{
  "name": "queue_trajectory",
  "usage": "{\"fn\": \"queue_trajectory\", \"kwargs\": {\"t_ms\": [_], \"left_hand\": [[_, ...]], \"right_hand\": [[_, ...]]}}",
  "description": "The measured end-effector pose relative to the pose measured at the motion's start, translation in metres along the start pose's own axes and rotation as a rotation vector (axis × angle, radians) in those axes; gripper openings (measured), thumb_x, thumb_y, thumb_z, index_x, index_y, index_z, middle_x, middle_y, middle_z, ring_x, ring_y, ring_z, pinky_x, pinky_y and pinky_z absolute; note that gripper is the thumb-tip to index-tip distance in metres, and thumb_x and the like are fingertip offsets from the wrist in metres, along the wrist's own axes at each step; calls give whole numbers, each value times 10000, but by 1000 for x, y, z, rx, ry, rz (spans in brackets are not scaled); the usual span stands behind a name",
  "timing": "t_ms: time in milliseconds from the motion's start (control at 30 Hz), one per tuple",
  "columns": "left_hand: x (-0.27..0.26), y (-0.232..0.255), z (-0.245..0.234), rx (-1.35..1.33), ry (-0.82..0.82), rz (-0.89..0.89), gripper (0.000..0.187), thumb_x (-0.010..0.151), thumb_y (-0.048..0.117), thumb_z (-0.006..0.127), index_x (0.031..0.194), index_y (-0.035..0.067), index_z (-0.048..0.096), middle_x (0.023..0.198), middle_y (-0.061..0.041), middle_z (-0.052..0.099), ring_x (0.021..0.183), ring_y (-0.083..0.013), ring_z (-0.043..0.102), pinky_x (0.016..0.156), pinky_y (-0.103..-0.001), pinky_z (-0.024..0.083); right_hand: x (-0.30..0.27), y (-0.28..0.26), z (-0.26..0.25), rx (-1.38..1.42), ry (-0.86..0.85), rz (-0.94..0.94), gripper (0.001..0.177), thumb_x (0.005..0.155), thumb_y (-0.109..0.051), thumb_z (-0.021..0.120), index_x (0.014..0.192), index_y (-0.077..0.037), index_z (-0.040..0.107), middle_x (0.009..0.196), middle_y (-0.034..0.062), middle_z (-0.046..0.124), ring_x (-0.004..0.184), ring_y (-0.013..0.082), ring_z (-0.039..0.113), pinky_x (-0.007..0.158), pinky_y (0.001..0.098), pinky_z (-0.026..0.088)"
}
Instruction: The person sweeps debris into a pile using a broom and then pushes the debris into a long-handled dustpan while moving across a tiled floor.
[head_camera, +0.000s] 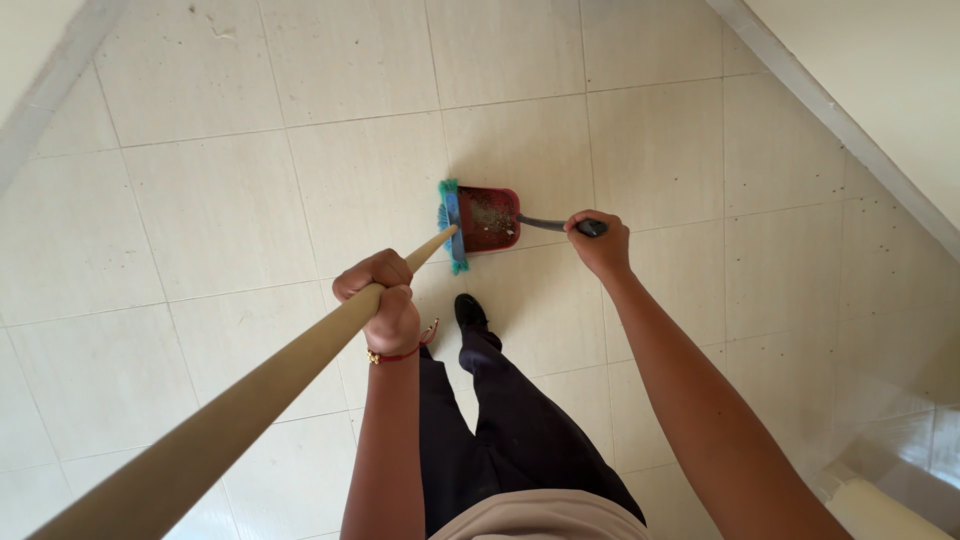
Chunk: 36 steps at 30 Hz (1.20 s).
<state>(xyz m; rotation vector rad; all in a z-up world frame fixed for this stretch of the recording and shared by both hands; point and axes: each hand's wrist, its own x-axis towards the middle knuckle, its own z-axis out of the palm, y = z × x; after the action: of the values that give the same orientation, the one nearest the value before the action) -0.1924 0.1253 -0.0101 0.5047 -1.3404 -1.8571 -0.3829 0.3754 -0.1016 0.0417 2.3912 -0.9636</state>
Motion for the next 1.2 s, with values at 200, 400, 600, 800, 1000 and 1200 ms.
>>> {"fn": "queue_trajectory", "kwargs": {"t_ms": [200, 400, 600, 800, 1000, 1200], "left_hand": [[0, 32, -18, -7, 54, 80, 128, 613, 6, 385, 579, 48, 269, 519, -37, 282, 480, -133, 213, 473, -327, 182], [7, 74, -45, -21, 159, 182, 188, 674, 49, 340, 557, 109, 205, 484, -17, 239, 455, -118, 144, 444, -306, 166], [20, 109, -57, -5, 158, 144, 224, 719, 68, 347, 589, 139, 179, 533, 12, 206, 465, -104, 148, 461, -264, 170], [60, 120, -67, 29, 49, 61, 242, 857, 85, 502, 695, 104, 324, 611, -24, 383, 591, -125, 302, 577, -290, 279], [112, 111, -43, 96, -124, 46, 235, 924, 145, 622, 775, 64, 459, 695, -28, 478, 686, -150, 413, 652, -297, 335], [146, 82, 7, 162, -201, -13, 340, 975, 182, 706, 757, 82, 464, 708, 10, 448, 689, -110, 379, 681, -290, 320]], "right_hand": [[6, 27, 4, 33, 11, -34, 36, 836, -94, 720, 845, -110, 752, 766, -30, 725, 690, 76, 657, 637, 253, 510], [-4, 53, -29, 158, 99, 8, 186, 809, -155, 818, 973, -110, 743, 895, 2, 730, 821, 99, 661, 732, 248, 527], [-46, 43, -50, 147, 201, 113, 253, 849, -218, 839, 1017, -63, 731, 883, 36, 731, 809, 122, 664, 692, 269, 519], [-75, 35, -64, 178, 388, 46, 258, 895, -242, 823, 1044, -53, 728, 868, 44, 729, 745, 96, 684, 660, 240, 519], [-90, 24, -87, 250, 625, -65, 231, 939, -176, 786, 1060, -17, 669, 947, 61, 737, 761, 126, 704, 684, 250, 544], [-80, 16, -118, 254, 755, -183, 201, 972, -111, 736, 1087, 9, 624, 1012, 93, 740, 894, 165, 750, 744, 280, 622]]}}
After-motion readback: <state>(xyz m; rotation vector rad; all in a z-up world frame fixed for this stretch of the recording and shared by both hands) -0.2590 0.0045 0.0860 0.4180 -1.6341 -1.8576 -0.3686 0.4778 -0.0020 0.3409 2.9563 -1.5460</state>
